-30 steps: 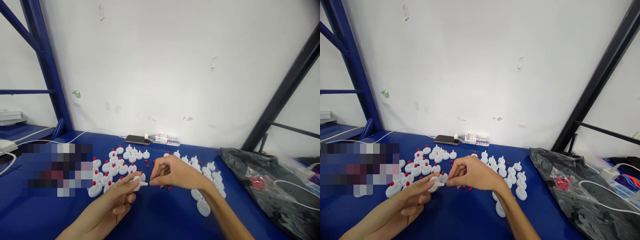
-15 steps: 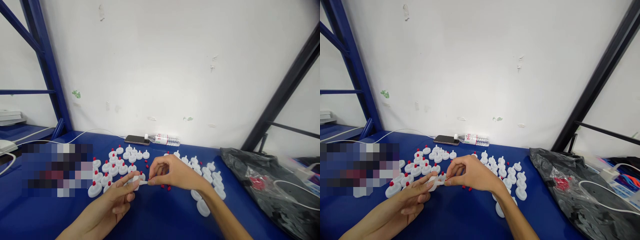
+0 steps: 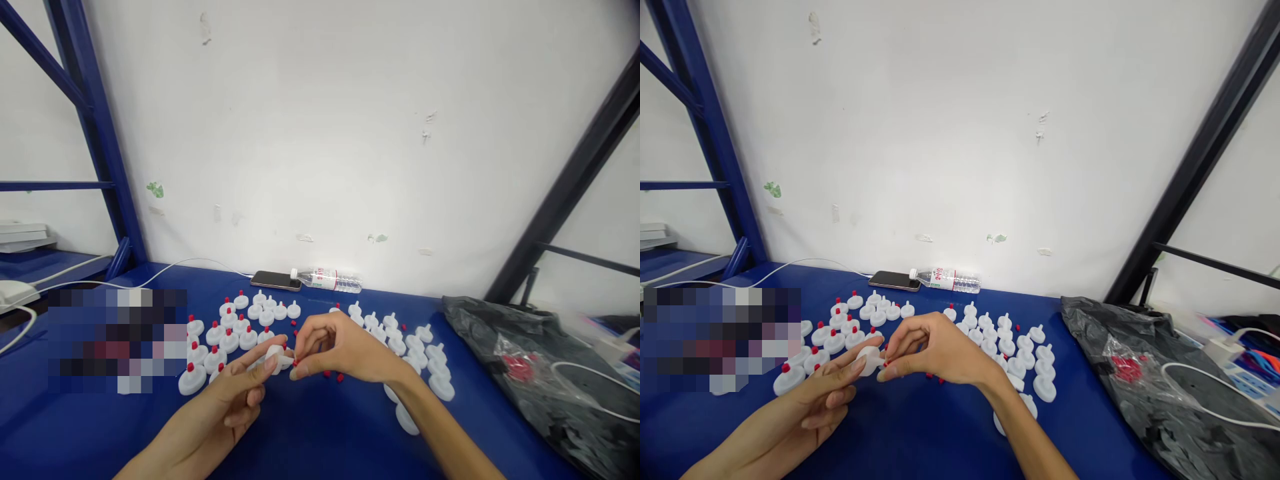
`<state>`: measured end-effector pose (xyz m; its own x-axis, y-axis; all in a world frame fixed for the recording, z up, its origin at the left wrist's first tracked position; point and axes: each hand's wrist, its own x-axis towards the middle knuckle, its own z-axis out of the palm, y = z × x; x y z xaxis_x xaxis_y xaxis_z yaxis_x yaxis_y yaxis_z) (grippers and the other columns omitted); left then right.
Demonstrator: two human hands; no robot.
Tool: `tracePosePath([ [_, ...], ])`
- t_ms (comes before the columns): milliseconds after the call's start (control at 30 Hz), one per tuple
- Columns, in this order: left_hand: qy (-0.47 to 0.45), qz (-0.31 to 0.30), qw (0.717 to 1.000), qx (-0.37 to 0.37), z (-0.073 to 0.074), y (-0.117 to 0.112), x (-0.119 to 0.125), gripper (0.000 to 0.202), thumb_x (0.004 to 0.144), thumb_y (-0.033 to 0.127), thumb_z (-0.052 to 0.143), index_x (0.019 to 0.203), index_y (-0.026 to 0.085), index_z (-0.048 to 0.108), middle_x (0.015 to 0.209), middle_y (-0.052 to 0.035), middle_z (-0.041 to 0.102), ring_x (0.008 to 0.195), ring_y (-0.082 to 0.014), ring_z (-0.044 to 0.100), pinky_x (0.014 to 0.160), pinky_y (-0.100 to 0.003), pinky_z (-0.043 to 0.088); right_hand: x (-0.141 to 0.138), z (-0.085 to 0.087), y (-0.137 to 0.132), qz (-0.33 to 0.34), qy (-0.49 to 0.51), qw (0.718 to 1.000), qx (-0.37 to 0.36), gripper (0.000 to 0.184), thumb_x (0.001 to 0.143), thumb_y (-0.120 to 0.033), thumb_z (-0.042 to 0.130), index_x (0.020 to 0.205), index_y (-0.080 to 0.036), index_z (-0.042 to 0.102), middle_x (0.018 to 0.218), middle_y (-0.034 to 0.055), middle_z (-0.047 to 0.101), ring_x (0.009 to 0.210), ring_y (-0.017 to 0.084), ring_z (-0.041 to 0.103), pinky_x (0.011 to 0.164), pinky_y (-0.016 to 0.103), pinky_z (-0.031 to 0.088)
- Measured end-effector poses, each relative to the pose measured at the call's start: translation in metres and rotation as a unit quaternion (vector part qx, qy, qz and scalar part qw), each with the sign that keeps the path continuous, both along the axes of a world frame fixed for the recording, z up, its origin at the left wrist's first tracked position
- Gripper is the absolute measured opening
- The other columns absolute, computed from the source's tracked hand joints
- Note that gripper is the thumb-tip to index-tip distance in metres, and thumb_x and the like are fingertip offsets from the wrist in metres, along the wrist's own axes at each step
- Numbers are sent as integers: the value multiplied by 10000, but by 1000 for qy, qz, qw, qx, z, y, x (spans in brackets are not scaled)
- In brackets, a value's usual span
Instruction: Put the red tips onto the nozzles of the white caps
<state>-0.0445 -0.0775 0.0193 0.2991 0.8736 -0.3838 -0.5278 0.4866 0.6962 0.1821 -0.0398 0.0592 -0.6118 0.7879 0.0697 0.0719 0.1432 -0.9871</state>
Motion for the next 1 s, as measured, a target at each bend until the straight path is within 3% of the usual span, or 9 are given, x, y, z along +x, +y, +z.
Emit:
tracePosePath([
  [167,-24,0,1000,-5,-1,1,0,430,811,98,874,1213,148,731,734,54,595,398,26,422,315,-75,319,0,5,-2,-14,-18,1000,8,390,675,-361,948,941,-208,708,825,-1,738,752,145,668,720,259,500],
  [300,-15,-1,1000,0,1,-3,1,363,795,107,887,1132,132,753,768,44,624,392,34,408,314,-73,315,-2,8,-5,-41,-77,994,67,706,649,-362,964,1281,-312,655,1171,20,667,1016,185,649,846,286,519],
  [400,-16,-22,999,20,2,-4,1,361,735,197,952,1039,127,772,762,44,640,400,38,402,328,-73,329,-8,7,-9,21,-84,992,94,607,750,-395,895,1311,-330,670,1288,30,641,1142,215,634,968,328,511],
  [467,-15,-30,999,33,1,-3,0,360,722,232,964,1007,124,772,799,33,663,414,41,405,339,-72,332,-14,4,-12,42,-74,988,127,440,805,-409,848,1213,-299,728,1240,27,674,1130,216,641,976,327,507],
  [600,-10,-30,999,32,-1,-1,0,273,809,245,900,1007,123,758,702,52,598,418,23,399,348,-73,321,-24,-5,-14,7,-36,980,195,295,843,-373,814,1101,-245,753,1131,19,710,1039,195,645,893,288,493],
  [700,-16,-46,999,16,2,2,0,239,894,284,814,1059,133,727,794,6,642,461,-11,476,340,-90,317,-26,-8,-15,-54,-57,970,231,164,867,-357,776,910,-206,727,880,-22,676,829,149,595,771,265,445],
  [767,-27,-44,999,-12,5,5,0,274,914,336,781,1088,138,705,879,-41,671,550,-67,592,336,-109,322,-25,-8,-14,-112,-83,960,244,205,876,-358,748,792,-190,666,757,-43,600,733,128,520,695,261,391],
  [867,-42,-54,998,-10,8,4,-1,382,930,396,746,1222,159,681,997,-99,696,762,-168,717,362,-129,346,-22,-7,-14,-140,-91,960,226,242,898,-365,700,757,-178,638,717,-40,577,695,123,484,641,259,356],
  [1000,-27,-107,991,79,13,-7,-2,513,917,468,751,1370,247,658,1207,-115,700,989,-226,723,457,-142,390,-24,-8,-16,-59,-63,986,142,205,903,-383,701,948,-188,747,717,-36,613,623,109,498,569,232,370],
])
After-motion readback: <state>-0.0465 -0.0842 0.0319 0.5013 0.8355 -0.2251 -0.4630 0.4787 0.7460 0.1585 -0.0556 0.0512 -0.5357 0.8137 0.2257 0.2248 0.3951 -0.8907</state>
